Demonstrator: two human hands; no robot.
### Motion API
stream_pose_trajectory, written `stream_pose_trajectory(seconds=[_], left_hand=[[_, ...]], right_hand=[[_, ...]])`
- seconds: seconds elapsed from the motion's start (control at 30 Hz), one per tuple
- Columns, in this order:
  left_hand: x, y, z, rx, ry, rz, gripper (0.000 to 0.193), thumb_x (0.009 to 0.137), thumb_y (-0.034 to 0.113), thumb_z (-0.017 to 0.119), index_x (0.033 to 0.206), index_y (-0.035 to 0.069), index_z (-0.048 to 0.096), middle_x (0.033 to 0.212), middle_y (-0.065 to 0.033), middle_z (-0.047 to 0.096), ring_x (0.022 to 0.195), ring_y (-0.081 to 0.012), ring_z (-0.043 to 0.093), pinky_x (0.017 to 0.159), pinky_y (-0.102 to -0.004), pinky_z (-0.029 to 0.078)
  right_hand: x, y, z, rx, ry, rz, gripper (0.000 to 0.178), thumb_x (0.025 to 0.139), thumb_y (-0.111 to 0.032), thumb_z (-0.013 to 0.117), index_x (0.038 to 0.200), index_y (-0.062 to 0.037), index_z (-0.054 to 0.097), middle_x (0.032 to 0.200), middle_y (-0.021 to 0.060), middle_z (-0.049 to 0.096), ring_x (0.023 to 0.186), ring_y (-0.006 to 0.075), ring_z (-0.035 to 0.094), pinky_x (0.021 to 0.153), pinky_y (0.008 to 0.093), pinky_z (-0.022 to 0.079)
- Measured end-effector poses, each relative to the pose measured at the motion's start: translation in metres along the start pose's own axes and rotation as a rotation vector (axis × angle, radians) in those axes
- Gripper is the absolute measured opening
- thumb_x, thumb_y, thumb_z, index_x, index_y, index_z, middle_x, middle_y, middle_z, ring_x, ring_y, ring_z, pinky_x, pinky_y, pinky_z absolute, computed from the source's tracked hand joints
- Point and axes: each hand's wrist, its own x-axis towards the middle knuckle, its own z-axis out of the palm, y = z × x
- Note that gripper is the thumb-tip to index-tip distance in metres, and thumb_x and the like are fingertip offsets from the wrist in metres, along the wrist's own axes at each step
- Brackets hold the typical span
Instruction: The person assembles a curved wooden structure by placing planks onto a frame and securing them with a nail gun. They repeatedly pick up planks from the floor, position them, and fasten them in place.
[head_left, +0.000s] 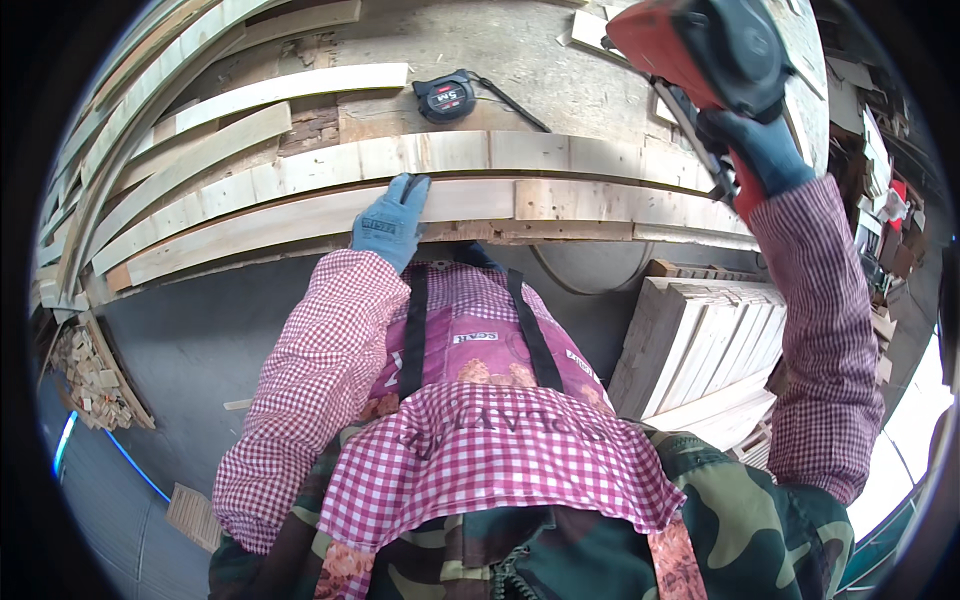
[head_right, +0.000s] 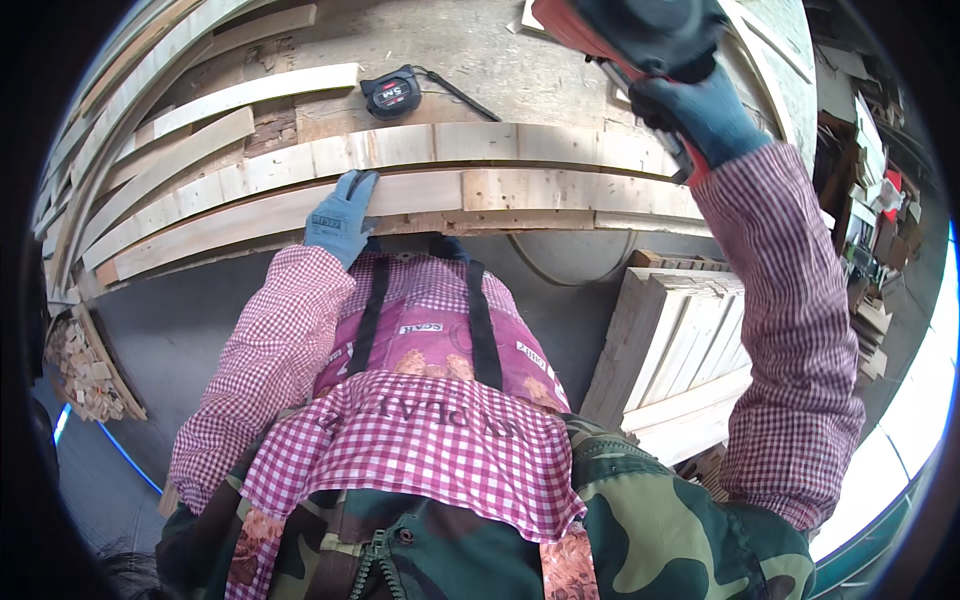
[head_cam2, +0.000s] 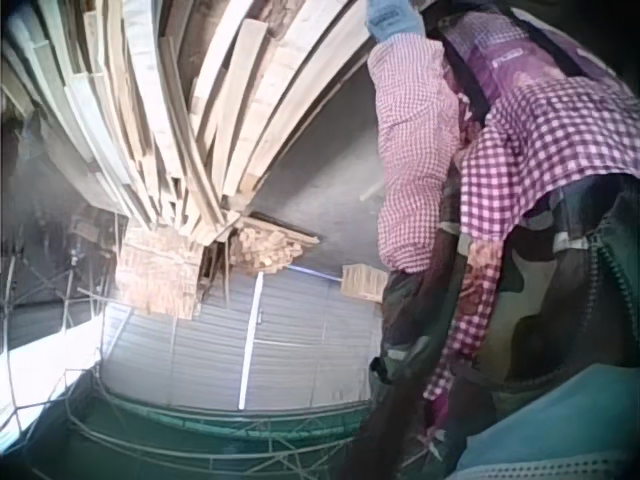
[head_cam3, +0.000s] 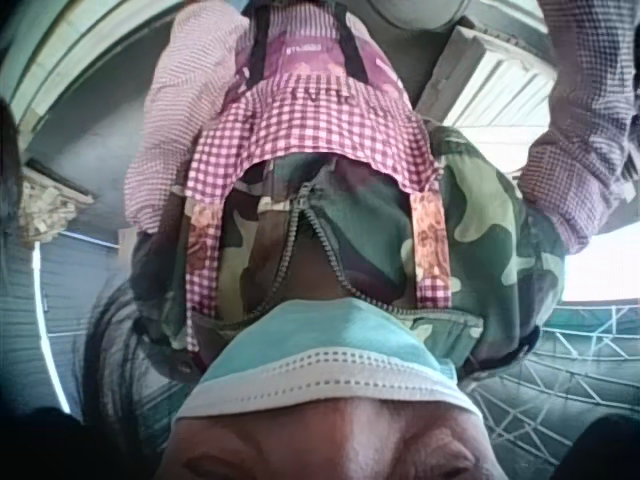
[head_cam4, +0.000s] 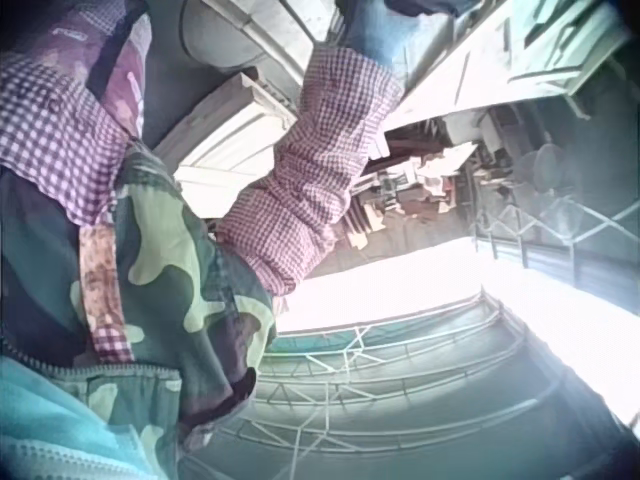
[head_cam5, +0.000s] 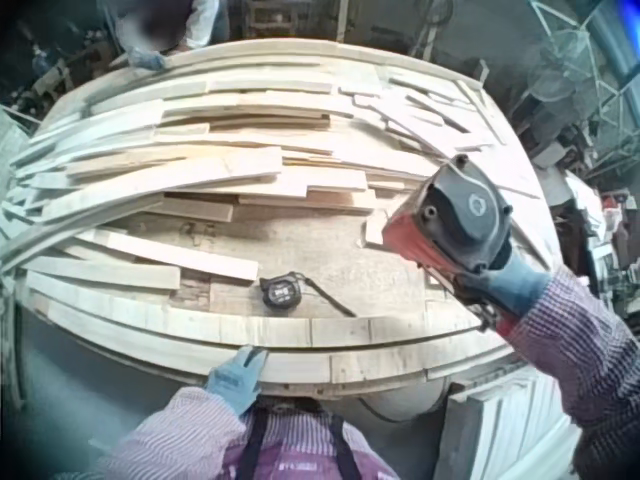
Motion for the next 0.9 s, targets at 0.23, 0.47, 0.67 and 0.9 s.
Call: stream_pose_trajectory(seconds=[0.23, 0.47, 0.67, 0.9], left_hand=[[0.003, 0.002, -0.004, -0.036, -0.035, 0.01, 0.068, 0.076, 0.019, 0.068, 0.136, 0.015, 0.036, 0.134, -0.0126, 0.04, 0.11, -0.0322, 0.053, 0.091, -0.0401, 0.047], [0.0, -0.002, -0.001, 0.024, -0.026, 0.007, 0.068, 0.077, 0.019, 0.068, 0.136, 0.013, 0.034, 0.133, -0.0129, 0.039, 0.11, -0.0327, 0.053, 0.09, -0.0404, 0.047], [0.003, 0.003, -0.006, 0.018, -0.067, 0.01, 0.067, 0.078, 0.019, 0.067, 0.136, 0.013, 0.034, 0.133, -0.0123, 0.039, 0.108, -0.0319, 0.054, 0.089, -0.0403, 0.048], [0.004, 0.003, -0.003, 0.015, -0.026, 0.049, 0.065, 0.078, 0.018, 0.067, 0.135, 0.013, 0.036, 0.131, -0.0111, 0.04, 0.107, -0.0309, 0.055, 0.088, -0.0405, 0.048]], right_hand=[[-0.149, 0.06, 0.049, 0.36, -0.024, 0.315, 0.021, 0.082, -0.02, 0.061, 0.089, -0.0001, 0.06, 0.072, 0.0069, 0.059, 0.067, 0.0176, 0.056, 0.063, 0.0306, 0.044], [-0.158, 0.111, 0.123, 0.611, -0.053, 0.616, 0.02, 0.081, -0.019, 0.061, 0.093, -0.0033, 0.058, 0.075, 0.0038, 0.056, 0.068, 0.0157, 0.053, 0.062, 0.0294, 0.042], [-0.136, 0.214, 0.15, -0.099, -0.047, 0.269, 0.049, 0.079, -0.028, 0.067, 0.122, -0.0087, 0.054, 0.114, 0.0098, 0.058, 0.104, 0.0267, 0.055, 0.091, 0.0372, 0.044], [-0.133, 0.142, 0.15, -0.147, -0.094, 0.341, 0.057, 0.081, -0.031, 0.065, 0.131, -0.0126, 0.046, 0.129, 0.0122, 0.048, 0.119, 0.0285, 0.045, 0.1, 0.0378, 0.036]])
